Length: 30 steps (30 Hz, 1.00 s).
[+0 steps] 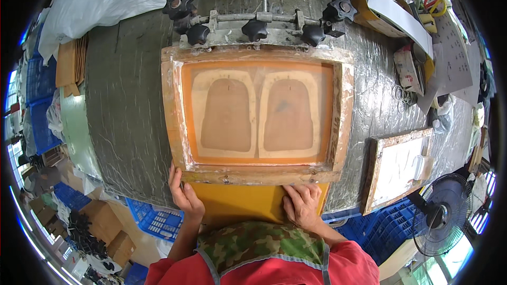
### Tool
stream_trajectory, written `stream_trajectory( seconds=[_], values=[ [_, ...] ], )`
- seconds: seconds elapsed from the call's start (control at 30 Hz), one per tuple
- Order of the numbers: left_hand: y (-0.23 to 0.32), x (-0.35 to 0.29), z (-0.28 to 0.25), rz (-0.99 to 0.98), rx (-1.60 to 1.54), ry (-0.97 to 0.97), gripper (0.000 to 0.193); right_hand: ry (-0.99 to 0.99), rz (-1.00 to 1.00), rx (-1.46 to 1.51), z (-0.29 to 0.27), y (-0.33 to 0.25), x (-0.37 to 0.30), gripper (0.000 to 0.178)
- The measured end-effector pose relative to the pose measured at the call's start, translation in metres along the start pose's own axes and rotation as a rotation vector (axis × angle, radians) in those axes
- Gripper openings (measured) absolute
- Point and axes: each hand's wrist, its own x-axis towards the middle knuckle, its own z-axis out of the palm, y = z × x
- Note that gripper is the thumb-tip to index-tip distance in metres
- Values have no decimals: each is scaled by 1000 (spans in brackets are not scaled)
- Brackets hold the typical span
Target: Screen printing logos or designs onto shoe components.
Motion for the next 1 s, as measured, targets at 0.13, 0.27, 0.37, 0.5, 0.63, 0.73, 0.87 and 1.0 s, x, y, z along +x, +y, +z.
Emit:
stream_trajectory(
  seconds=[0.13,0.27,0.37,0.5,0.63,0.73,0.87,1.0],
  values=[
    [1,0,1,-9,-8,6,42,9,-8,17,-1,1,0,49],
    [-3,-3,0,-14,-19,0,43,-3,-19,10,-1,2,-1,48],
    [-5,-5,-1,-5,-59,16,44,-69,-21,11,-1,4,-8,48],
    [-9,-9,0,21,-76,12,47,-312,-56,-112,-6,4,-6,52],
    [-9,-11,0,21,-106,42,46,-391,-74,-130,-16,5,10,52],
    [-11,-15,0,6,-110,38,48,-450,-30,-121,-10,11,20,56],
    [-13,-15,1,56,-157,26,50,-326,-151,-198,-8,12,30,57],
    [-11,-13,-1,60,-153,20,55,-372,-36,-64,-1,12,27,54]
  ],
)
